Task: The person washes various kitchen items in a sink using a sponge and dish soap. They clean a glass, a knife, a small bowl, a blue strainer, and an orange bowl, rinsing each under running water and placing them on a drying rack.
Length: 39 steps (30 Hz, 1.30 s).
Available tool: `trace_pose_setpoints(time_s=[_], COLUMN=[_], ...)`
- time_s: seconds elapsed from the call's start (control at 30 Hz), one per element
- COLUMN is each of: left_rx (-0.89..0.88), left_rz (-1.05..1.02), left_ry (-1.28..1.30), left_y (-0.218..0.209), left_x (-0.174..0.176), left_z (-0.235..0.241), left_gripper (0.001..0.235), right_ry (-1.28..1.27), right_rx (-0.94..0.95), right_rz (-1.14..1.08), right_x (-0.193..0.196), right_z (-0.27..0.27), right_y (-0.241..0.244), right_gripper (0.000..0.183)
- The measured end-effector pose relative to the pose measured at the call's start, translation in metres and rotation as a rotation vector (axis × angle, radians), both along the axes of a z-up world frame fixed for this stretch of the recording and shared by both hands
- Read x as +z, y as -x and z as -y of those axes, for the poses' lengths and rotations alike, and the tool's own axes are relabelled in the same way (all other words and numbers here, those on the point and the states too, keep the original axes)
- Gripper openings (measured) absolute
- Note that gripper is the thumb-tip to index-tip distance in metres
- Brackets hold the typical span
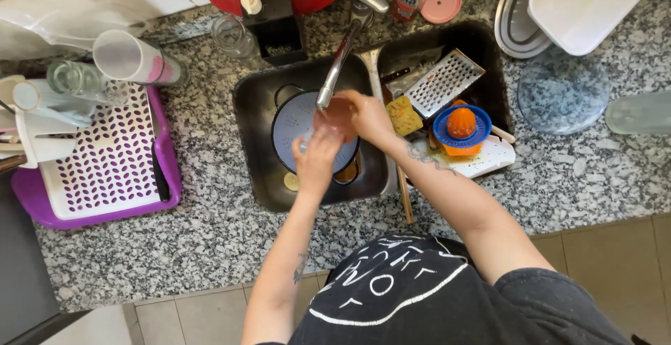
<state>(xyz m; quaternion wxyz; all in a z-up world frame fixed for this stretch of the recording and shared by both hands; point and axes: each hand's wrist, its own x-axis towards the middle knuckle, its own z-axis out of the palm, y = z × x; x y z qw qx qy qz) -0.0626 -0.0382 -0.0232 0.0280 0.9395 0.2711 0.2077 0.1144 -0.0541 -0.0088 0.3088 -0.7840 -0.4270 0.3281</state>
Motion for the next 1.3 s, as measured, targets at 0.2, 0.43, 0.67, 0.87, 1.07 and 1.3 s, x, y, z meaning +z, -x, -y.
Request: trace_pose_setpoints(time_s=[0.2, 0.43, 0.67, 0.87, 1.07, 1.3], left_rx=[-0.024, 0.154, 0.195, 0.393, 0.475, 0.342], left_rz=[-0.019, 0.231, 0.843, 0.942, 1.103, 0.749], left_ry=[-0.135, 0.596, 1.584, 1.815, 2.321, 1.45], left_y=[-0.005, 0.02, -0.025, -0.028, -0.031, -0.035], left_x=[0.049, 0.063, 0.077, 0.071, -0.001, 0.058], left_z=[-0.021, -0.009, -0.003, -0.01, -0.01, -0.02], left_gripper=[0.012, 0.024, 0.069, 0.066, 0.079, 0.066], right_ry=[0.022, 0.259, 0.117, 0.356, 0.287, 0.045], right_rx=[-0.203, -0.014, -0.262, -0.035, 0.214, -0.035], right_rz=[-0.094, -0.473, -0.873, -0.118, 0.331, -0.172], right_x=[-0.038, 0.035, 0.028, 0.047, 0.054, 0.027], right_z=[0.01, 0.009, 0.011, -0.001, 0.005, 0.026], right_y=[-0.01, -0.015, 0.016, 0.015, -0.004, -0.011], right_gripper=[0.04, 0.037, 0.046, 0.049, 0.042, 0.031])
